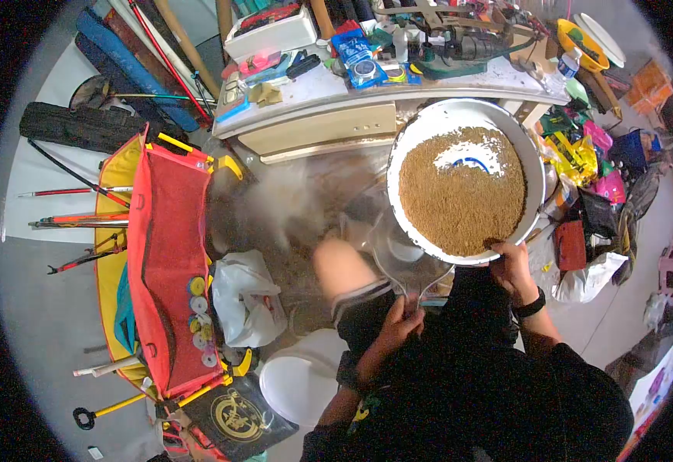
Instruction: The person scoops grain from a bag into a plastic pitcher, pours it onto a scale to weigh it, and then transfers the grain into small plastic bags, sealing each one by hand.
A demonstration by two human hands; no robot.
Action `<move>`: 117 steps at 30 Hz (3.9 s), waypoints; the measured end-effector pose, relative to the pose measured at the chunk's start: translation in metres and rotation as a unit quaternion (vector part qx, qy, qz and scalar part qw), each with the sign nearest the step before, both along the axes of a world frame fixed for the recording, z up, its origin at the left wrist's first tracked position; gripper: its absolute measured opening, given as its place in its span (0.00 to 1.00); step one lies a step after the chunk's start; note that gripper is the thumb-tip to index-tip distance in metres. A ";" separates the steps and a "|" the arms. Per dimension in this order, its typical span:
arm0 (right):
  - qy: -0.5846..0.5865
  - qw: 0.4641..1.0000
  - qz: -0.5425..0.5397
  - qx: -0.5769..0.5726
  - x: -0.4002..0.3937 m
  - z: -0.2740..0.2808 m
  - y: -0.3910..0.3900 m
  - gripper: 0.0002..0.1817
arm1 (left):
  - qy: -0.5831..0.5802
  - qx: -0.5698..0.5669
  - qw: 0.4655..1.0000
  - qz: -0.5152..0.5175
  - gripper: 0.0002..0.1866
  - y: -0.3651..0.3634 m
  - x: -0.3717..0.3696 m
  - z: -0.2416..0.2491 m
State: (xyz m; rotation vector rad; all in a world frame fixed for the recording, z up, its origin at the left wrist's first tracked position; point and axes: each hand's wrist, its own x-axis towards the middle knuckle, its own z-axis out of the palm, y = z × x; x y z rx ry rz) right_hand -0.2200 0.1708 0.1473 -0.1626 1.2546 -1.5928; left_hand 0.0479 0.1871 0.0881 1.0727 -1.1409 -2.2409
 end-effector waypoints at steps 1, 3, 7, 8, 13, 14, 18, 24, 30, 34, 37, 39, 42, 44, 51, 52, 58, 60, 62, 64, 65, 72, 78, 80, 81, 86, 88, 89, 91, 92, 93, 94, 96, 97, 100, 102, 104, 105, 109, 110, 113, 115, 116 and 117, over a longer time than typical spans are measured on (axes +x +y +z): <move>0.000 1.000 0.000 0.000 -0.004 -0.003 0.000 0.23 | 0.029 0.009 1.000 0.008 0.16 -0.003 -0.001 0.000; 0.072 0.997 0.029 -0.024 -0.013 -0.014 -0.003 0.23 | 0.057 0.014 0.998 0.019 0.16 -0.010 -0.002 0.003; 0.116 0.992 0.049 0.006 -0.022 -0.018 -0.009 0.23 | 0.050 0.009 0.998 0.033 0.16 -0.017 -0.005 0.007; 0.116 0.992 0.049 0.006 -0.021 -0.018 -0.008 0.23 | 0.062 -0.002 0.997 0.042 0.16 -0.017 -0.006 0.006; 0.031 0.999 -0.004 0.005 -0.013 -0.004 -0.018 0.22 | 0.051 0.011 0.997 0.050 0.15 -0.025 -0.010 0.016; 0.031 0.999 -0.004 0.006 -0.017 -0.011 -0.018 0.22 | 0.046 0.004 0.998 0.041 0.15 -0.024 -0.010 0.015; 0.025 0.999 0.027 0.011 -0.021 -0.013 -0.020 0.21 | 0.042 0.003 0.998 0.042 0.15 -0.024 -0.012 0.014; 0.065 0.997 0.031 -0.031 -0.028 -0.034 -0.018 0.20 | 0.039 -0.003 0.998 0.040 0.15 -0.025 -0.012 0.015; 0.051 0.997 0.022 -0.045 -0.024 -0.029 -0.023 0.23 | 0.046 -0.011 0.998 0.043 0.15 -0.025 -0.010 0.013; 0.051 0.996 0.023 -0.063 -0.011 -0.006 -0.027 0.24 | 0.044 -0.019 0.998 0.034 0.15 -0.025 -0.011 0.008; 0.046 0.996 0.009 -0.072 -0.007 -0.008 -0.028 0.24 | 0.042 -0.019 0.999 0.028 0.15 -0.025 -0.011 0.009; 0.048 0.997 0.017 -0.059 -0.007 -0.010 -0.027 0.24 | 0.039 -0.024 0.999 0.022 0.15 -0.026 -0.012 0.010; 0.048 0.998 0.027 -0.043 -0.011 -0.019 -0.028 0.24 | 0.042 -0.018 0.998 0.036 0.16 -0.025 -0.013 0.011; 0.047 0.998 0.028 -0.039 -0.012 -0.021 -0.028 0.23 | 0.040 -0.016 0.999 0.024 0.16 -0.025 -0.012 0.007; 0.051 0.998 0.025 -0.033 -0.001 -0.003 -0.037 0.25 | 0.046 -0.030 0.998 0.024 0.15 -0.025 -0.011 0.009; 0.046 0.998 0.006 -0.030 0.004 0.005 -0.040 0.23 | 0.038 -0.026 0.999 0.026 0.13 -0.026 -0.012 0.014; 0.061 0.997 0.014 -0.049 -0.003 -0.011 -0.042 0.23 | 0.037 -0.016 0.999 0.029 0.12 -0.027 -0.013 0.017; 0.080 0.995 0.026 -0.049 -0.007 -0.019 -0.043 0.26 | 0.041 -0.017 0.999 0.029 0.12 -0.028 -0.013 0.017; 0.099 0.993 0.038 -0.049 -0.007 -0.021 -0.044 0.30 | 0.039 -0.016 0.999 0.029 0.13 -0.029 -0.013 0.017; 0.085 0.995 0.007 -0.044 0.000 -0.008 -0.045 0.23 | 0.036 -0.018 0.999 0.029 0.13 -0.029 -0.013 0.016; 0.085 0.995 0.007 -0.044 -0.001 -0.008 -0.045 0.23 | 0.033 -0.021 0.999 0.028 0.13 -0.029 -0.013 0.015; 0.070 0.996 0.050 -0.028 -0.007 -0.017 -0.044 0.27 | 0.040 -0.023 0.999 0.024 0.12 -0.029 -0.013 0.011; 0.067 0.996 0.055 -0.015 -0.003 -0.009 -0.045 0.27 | 0.044 -0.035 0.998 0.023 0.12 -0.029 -0.013 0.011; 0.057 0.997 0.048 -0.021 -0.001 -0.004 -0.046 0.28 | 0.037 -0.020 0.999 0.024 0.12 -0.029 -0.013 0.012; 0.049 0.997 0.046 -0.024 0.000 -0.001 -0.046 0.28 | 0.037 -0.020 0.999 0.024 0.12 -0.028 -0.012 0.011; 0.070 0.996 0.040 -0.043 -0.006 -0.017 -0.045 0.29 | 0.036 -0.012 0.999 0.023 0.14 -0.028 -0.011 0.010; 0.072 0.996 0.041 -0.032 -0.008 -0.020 -0.045 0.29 | 0.035 -0.014 0.999 0.025 0.14 -0.028 -0.012 0.012; 0.072 0.996 0.041 -0.032 -0.008 -0.019 -0.045 0.29 | 0.033 -0.016 0.999 0.026 0.14 -0.029 -0.012 0.013; 0.082 0.995 0.045 -0.026 -0.006 -0.014 -0.046 0.29 | 0.036 -0.013 0.999 0.024 0.14 -0.029 -0.012 0.012; 0.082 0.995 0.045 -0.027 -0.004 -0.009 -0.046 0.29 | 0.040 -0.010 0.999 0.023 0.14 -0.029 -0.012 0.012; 0.072 0.997 0.025 -0.033 0.000 -0.002 -0.047 0.25 | 0.040 -0.010 0.999 0.023 0.14 -0.029 -0.012 0.012; 0.062 0.997 0.005 -0.039 0.002 0.001 -0.048 0.20 | 0.037 -0.010 0.999 0.022 0.14 -0.029 -0.012 0.012; 0.061 0.997 0.004 -0.042 0.000 -0.004 -0.047 0.20 | 0.035 -0.010 0.999 0.021 0.14 -0.029 -0.012 0.012; 0.061 0.997 0.003 -0.044 -0.002 -0.007 -0.048 0.20 | 0.035 -0.018 0.999 0.018 0.13 -0.030 -0.013 0.013; 0.058 0.997 0.006 -0.055 -0.004 -0.010 -0.048 0.20 | 0.035 -0.032 0.999 0.008 0.12 -0.030 -0.013 0.011; 0.066 0.997 0.004 -0.046 -0.003 -0.007 -0.049 0.20 | 0.034 -0.038 0.999 0.002 0.12 -0.031 -0.013 0.012; 0.073 0.997 0.002 -0.037 -0.002 -0.003 -0.049 0.19 | 0.022 -0.036 0.999 0.000 0.11 -0.031 -0.014 0.016; 0.094 0.995 0.007 -0.024 -0.003 -0.001 -0.049 0.19 | 0.022 -0.036 0.999 0.001 0.11 -0.032 -0.014 0.017; 0.109 0.994 0.011 -0.028 -0.003 -0.001 -0.049 0.18 | 0.023 -0.027 0.999 -0.009 0.12 -0.033 -0.013 0.022; 0.109 0.994 0.010 -0.028 -0.002 -0.002 -0.049 0.18 | 0.021 -0.023 0.999 -0.010 0.12 -0.034 -0.013 0.023; 0.089 0.995 0.009 -0.035 -0.003 -0.004 -0.049 0.19 | 0.024 -0.037 0.999 -0.008 0.12 -0.033 -0.012 0.018; 0.088 0.995 0.021 -0.038 -0.006 -0.009 -0.049 0.21 | 0.021 -0.043 0.999 -0.006 0.12 -0.033 -0.013 0.019; 0.088 0.995 0.021 -0.038 -0.008 -0.012 -0.048 0.21 | 0.017 -0.048 0.999 -0.004 0.12 -0.033 -0.013 0.020; 0.084 0.995 0.028 -0.043 -0.010 -0.016 -0.048 0.22 | 0.018 -0.048 0.999 -0.004 0.12 -0.033 -0.013 0.019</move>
